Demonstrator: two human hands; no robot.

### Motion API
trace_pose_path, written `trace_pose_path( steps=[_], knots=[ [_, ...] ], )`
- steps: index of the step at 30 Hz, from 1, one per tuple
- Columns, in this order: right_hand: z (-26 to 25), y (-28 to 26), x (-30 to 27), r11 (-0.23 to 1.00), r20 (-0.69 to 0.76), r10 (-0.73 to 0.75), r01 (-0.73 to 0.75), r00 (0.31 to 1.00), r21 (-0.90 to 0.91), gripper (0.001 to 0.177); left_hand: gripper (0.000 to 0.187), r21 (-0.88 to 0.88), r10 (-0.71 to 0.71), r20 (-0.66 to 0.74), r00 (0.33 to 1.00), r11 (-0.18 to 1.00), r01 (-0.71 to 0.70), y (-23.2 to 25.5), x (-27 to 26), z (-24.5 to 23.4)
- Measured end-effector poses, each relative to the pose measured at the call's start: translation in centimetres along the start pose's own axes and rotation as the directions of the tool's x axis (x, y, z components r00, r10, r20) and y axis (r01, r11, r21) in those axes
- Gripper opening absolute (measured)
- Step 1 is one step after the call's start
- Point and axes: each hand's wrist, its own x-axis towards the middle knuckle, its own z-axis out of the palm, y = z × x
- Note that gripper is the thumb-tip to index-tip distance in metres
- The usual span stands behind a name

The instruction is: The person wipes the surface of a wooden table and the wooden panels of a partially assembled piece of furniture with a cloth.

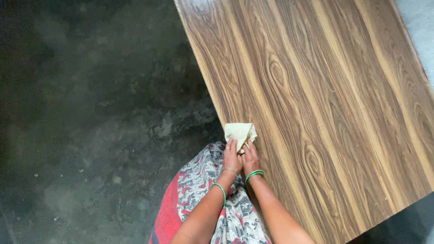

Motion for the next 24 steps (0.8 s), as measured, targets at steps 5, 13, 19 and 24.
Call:
trace_pose_path(
  steps=[5, 13, 19, 24],
  knots=[
    [1.4, 2.5, 2.6, 0.995, 0.037, 0.047, -0.044, 0.998, -0.093, 0.042, 0.07, 0.124, -0.172, 0.191, 0.966, 0.981, 0.15, -0.3, 2.9, 0.5],
    [-2.7, 7.7, 6.8, 0.965, -0.095, 0.24, -0.248, 0.966, -0.089, 0.051, 0.069, 0.12, 0.165, 0.329, 0.93, 0.969, -0.214, 2.5, 9.0, 6.4],
    [-5.3, 9.9, 5.1, 0.781, -0.47, 0.518, -0.62, 0.715, -0.082, 0.045, 0.101, 0.296, -0.048, 0.912, 0.407, 0.763, -0.575, 9.2, 13.2, 10.9],
    [-6.1, 11.1, 3.7, 0.555, -0.496, 0.805, -0.709, 0.326, 0.436, 0.049, 0.062, 0.125, 0.088, 0.966, 0.244, 0.668, -0.734, 9.3, 12.7, 17.0]
  ],
)
